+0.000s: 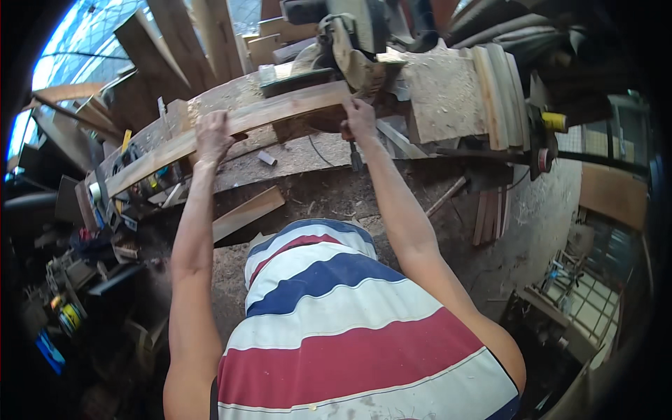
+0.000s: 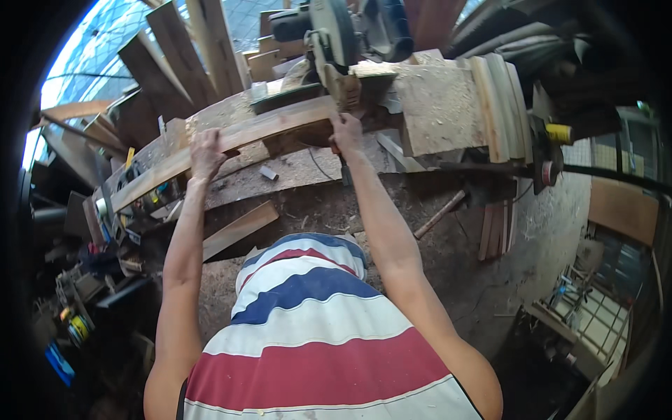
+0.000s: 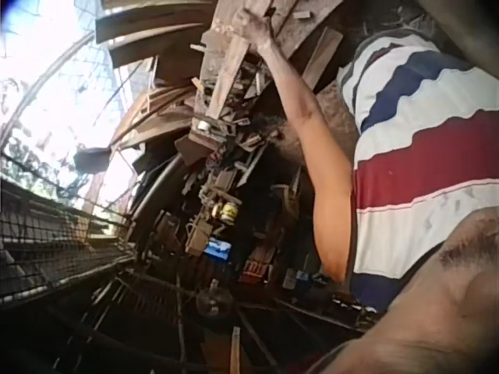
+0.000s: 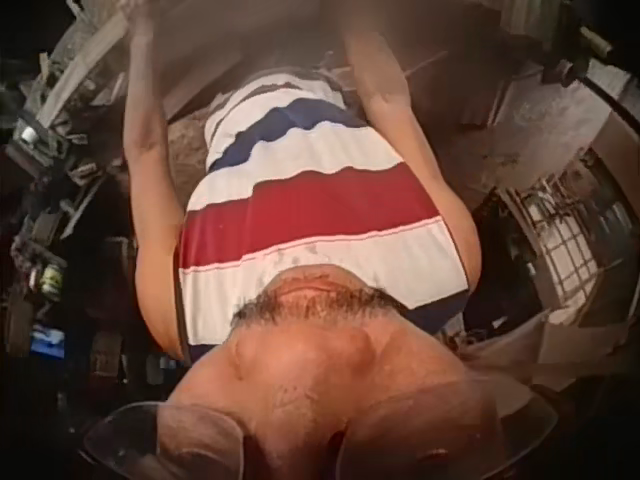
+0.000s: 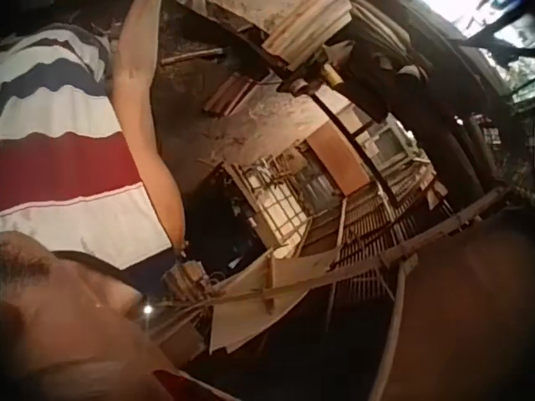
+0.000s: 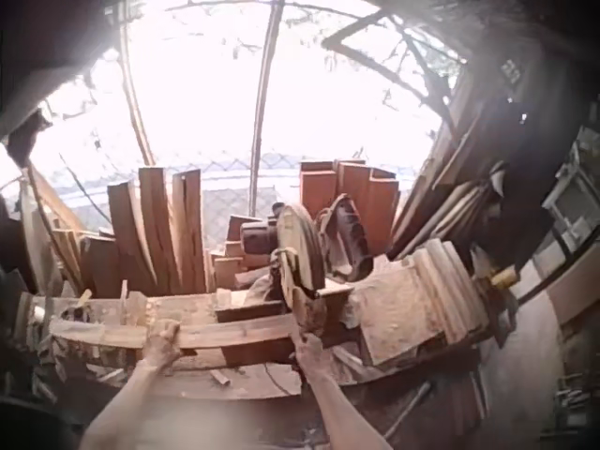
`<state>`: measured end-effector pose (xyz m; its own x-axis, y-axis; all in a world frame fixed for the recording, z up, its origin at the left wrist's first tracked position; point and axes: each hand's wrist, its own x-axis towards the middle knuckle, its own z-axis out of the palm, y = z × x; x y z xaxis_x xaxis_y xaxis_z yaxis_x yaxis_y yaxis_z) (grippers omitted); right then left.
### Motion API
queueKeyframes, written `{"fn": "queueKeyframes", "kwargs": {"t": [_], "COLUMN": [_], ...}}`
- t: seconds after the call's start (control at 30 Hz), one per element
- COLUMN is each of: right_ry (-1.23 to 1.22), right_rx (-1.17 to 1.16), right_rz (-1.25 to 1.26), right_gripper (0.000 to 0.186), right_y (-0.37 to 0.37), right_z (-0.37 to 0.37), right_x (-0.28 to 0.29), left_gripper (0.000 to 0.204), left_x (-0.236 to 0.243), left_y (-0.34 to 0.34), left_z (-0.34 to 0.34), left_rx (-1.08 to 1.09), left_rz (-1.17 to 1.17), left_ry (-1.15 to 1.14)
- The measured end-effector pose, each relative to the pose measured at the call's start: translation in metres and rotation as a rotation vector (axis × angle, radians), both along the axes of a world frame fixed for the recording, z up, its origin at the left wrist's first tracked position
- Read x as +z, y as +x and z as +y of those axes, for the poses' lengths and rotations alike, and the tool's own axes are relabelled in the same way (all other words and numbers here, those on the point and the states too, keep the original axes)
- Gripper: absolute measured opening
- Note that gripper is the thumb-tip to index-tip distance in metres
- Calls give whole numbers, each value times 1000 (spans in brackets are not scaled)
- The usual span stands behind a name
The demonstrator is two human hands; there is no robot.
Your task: Cutting wooden boards using a miter saw and marking measurements with a pencil.
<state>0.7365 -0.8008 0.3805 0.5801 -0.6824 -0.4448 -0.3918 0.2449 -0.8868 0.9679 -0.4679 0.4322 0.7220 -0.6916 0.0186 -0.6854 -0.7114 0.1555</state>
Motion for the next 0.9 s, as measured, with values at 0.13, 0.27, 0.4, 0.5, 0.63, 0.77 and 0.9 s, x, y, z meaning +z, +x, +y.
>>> {"fn": "queueKeyframes", "kwargs": {"t": [0.13, 0.27, 0.4, 0.5, 0.63, 0.77, 0.9], "right_ry": [28, 12, -32, 48, 303, -8, -361], "right_rx": [-41, -153, -180, -150, 30, -153, -102], "right_rz": [-8, -106, -267, -152, -86, -12, -107], "right_gripper": [34, 34, 38, 38, 35, 29, 49], "right_y": [28, 37, 33, 30, 10, -41, -26], "right_z": [3, 0, 1, 0, -24, -83, -130], "right_x": [1, -11, -20, -15, 23, 112, 228], "left_gripper": [66, 76, 83, 90, 86, 71, 67], "left_x": [-6, -5, 8, 11, 8, 12, 8], "left_y": [24, 36, 30, 23, 20, 27, 23], "left_z": [6, 1, -13, -49, -91, -92, -85], "left_rx": [-68, -67, -85, -227, -234, -234, -224], "left_rz": [43, 68, 70, 66, 212, 276, 287], "left_ry": [-64, -31, 74, -17, 59, 27, -35]}}
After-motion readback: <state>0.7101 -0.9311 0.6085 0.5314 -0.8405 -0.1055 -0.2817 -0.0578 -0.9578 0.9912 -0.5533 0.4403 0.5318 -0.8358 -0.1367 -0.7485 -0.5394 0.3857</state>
